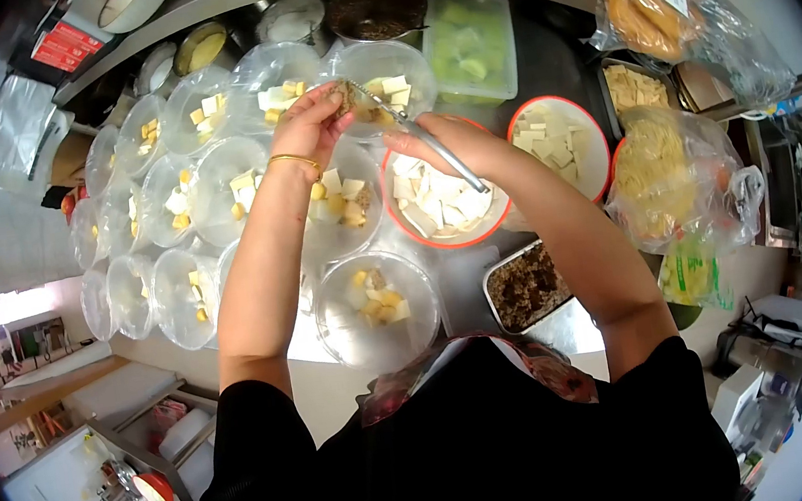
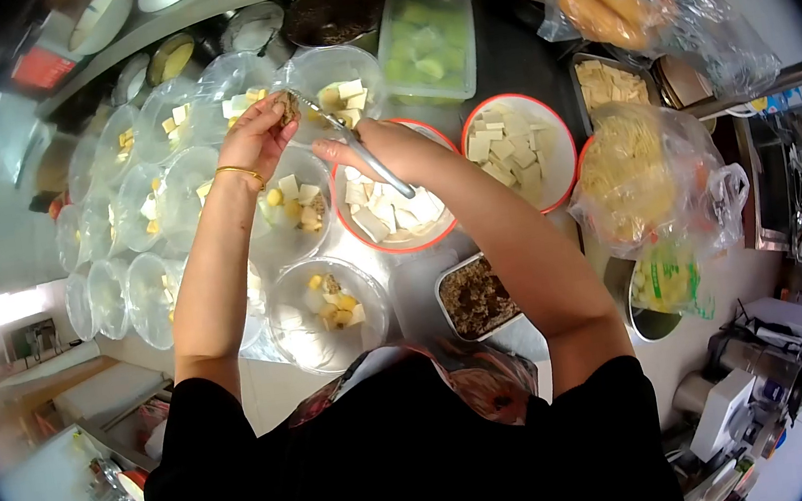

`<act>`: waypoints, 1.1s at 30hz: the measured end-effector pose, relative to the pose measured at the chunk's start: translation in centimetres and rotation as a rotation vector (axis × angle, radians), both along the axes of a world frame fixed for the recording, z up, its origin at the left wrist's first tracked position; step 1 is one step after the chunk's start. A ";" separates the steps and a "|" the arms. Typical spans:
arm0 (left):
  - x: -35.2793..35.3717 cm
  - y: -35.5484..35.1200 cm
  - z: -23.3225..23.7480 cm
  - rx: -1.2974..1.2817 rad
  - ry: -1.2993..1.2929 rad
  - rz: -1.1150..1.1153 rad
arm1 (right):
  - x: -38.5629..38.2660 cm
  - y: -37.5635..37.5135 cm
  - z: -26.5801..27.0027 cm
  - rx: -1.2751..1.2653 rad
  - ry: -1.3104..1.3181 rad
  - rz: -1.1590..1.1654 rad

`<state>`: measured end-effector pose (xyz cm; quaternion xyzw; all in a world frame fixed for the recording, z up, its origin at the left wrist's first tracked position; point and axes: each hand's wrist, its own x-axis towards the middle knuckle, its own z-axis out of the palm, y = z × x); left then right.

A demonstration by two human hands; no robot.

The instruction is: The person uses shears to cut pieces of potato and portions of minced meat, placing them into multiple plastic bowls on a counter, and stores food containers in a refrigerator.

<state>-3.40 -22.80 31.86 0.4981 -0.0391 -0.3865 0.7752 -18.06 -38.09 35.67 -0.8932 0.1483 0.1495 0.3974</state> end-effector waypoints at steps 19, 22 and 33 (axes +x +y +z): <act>9.4 6.7 -0.9 0.134 0.079 0.045 | 10.5 5.9 0.7 -0.242 -0.189 0.166; 9.9 6.9 -2.0 0.109 0.098 0.035 | 11.3 6.1 0.1 -0.253 -0.124 0.138; 6.4 12.1 1.4 0.091 -0.091 0.078 | 9.7 8.8 2.1 -0.169 0.063 0.329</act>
